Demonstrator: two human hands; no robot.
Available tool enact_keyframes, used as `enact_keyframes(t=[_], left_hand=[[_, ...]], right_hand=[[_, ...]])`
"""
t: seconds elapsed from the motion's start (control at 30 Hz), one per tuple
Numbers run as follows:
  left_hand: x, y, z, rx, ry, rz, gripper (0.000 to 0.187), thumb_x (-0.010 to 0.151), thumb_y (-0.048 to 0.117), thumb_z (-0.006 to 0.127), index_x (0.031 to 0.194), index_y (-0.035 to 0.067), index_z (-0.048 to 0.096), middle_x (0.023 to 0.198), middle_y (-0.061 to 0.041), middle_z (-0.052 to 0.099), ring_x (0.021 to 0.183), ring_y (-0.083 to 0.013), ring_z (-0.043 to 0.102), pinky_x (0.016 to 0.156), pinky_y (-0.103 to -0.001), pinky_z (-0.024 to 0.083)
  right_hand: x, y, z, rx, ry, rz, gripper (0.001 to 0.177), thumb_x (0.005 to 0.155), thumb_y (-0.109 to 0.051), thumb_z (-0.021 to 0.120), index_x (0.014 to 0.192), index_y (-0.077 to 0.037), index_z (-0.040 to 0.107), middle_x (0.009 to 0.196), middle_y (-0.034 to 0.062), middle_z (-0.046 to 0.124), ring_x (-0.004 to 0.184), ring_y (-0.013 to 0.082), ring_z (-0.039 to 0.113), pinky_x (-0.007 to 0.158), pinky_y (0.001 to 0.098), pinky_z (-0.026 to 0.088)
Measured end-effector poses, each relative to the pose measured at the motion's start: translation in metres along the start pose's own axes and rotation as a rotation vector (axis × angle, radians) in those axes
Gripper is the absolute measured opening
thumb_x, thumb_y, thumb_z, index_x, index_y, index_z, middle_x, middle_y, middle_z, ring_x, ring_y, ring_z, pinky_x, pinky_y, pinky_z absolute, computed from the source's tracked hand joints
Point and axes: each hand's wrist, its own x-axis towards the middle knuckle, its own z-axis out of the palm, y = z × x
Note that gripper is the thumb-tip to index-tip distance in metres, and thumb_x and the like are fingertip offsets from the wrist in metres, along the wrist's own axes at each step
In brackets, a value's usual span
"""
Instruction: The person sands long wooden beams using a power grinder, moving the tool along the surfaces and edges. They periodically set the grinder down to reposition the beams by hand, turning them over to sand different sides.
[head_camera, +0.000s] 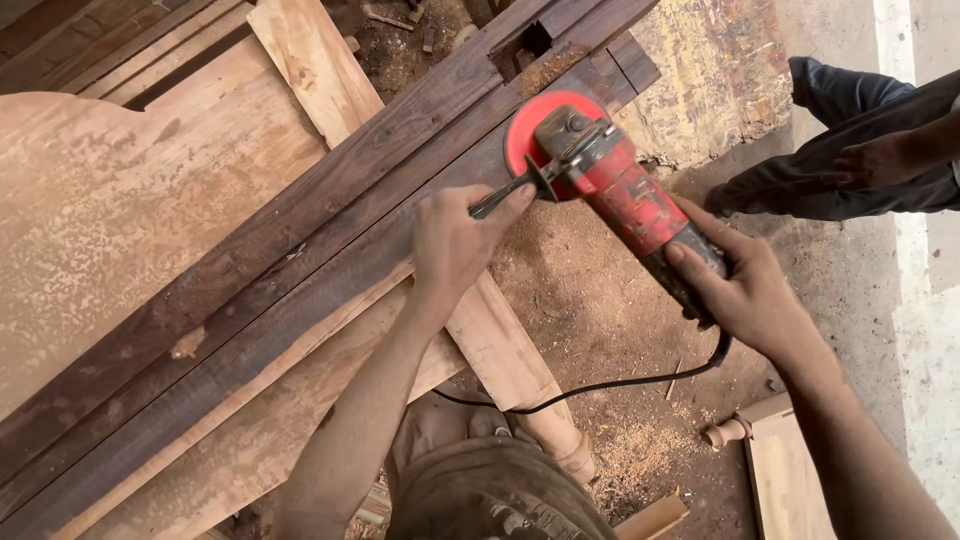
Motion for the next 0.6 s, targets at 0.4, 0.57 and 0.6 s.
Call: enact_keyframes(t=[0.4, 0.57, 0.6], left_hand=[[-0.04, 0.003, -0.037, -0.089, 0.084, 0.057, 0.059, 0.085, 0.074, 0.06, 0.071, 0.018, 0.075, 0.048, 0.007, 0.061, 0.045, -0.0104, 0.062, 0.046, -0.035, 0.047], [-0.161, -0.083, -0.136, 0.079, 0.232, -0.293, 0.066, 0.085, 0.068, 0.07, 0.064, 0.006, 0.072, 0.048, -0.007, 0.056, 0.044, -0.0204, 0.057, 0.048, -0.038, 0.044], [-0.188, -0.098, -0.152, 0.104, 0.257, -0.358, 0.067, 0.085, 0.068, 0.072, 0.065, 0.004, 0.072, 0.047, -0.008, 0.056, 0.044, -0.0205, 0.057, 0.048, -0.039, 0.043]], right_hand=[[-0.014, 0.045, 0.055, 0.174, 0.043, -0.091, 0.058, 0.103, -0.025, 0.061, 0.157, -0.009, 0.053, 0.103, 0.0061, 0.069, 0.075, 0.0099, 0.06, 0.062, 0.0293, 0.053], [-0.037, -0.022, 0.175, 0.05, -0.226, -0.301, 0.058, 0.098, -0.026, 0.063, 0.153, -0.009, 0.052, 0.101, 0.0031, 0.069, 0.078, 0.0056, 0.056, 0.068, 0.0252, 0.051], [-0.045, -0.034, 0.199, 0.038, -0.286, -0.327, 0.06, 0.098, -0.027, 0.064, 0.155, -0.01, 0.052, 0.097, 0.0044, 0.068, 0.076, 0.0065, 0.055, 0.066, 0.0257, 0.05]])
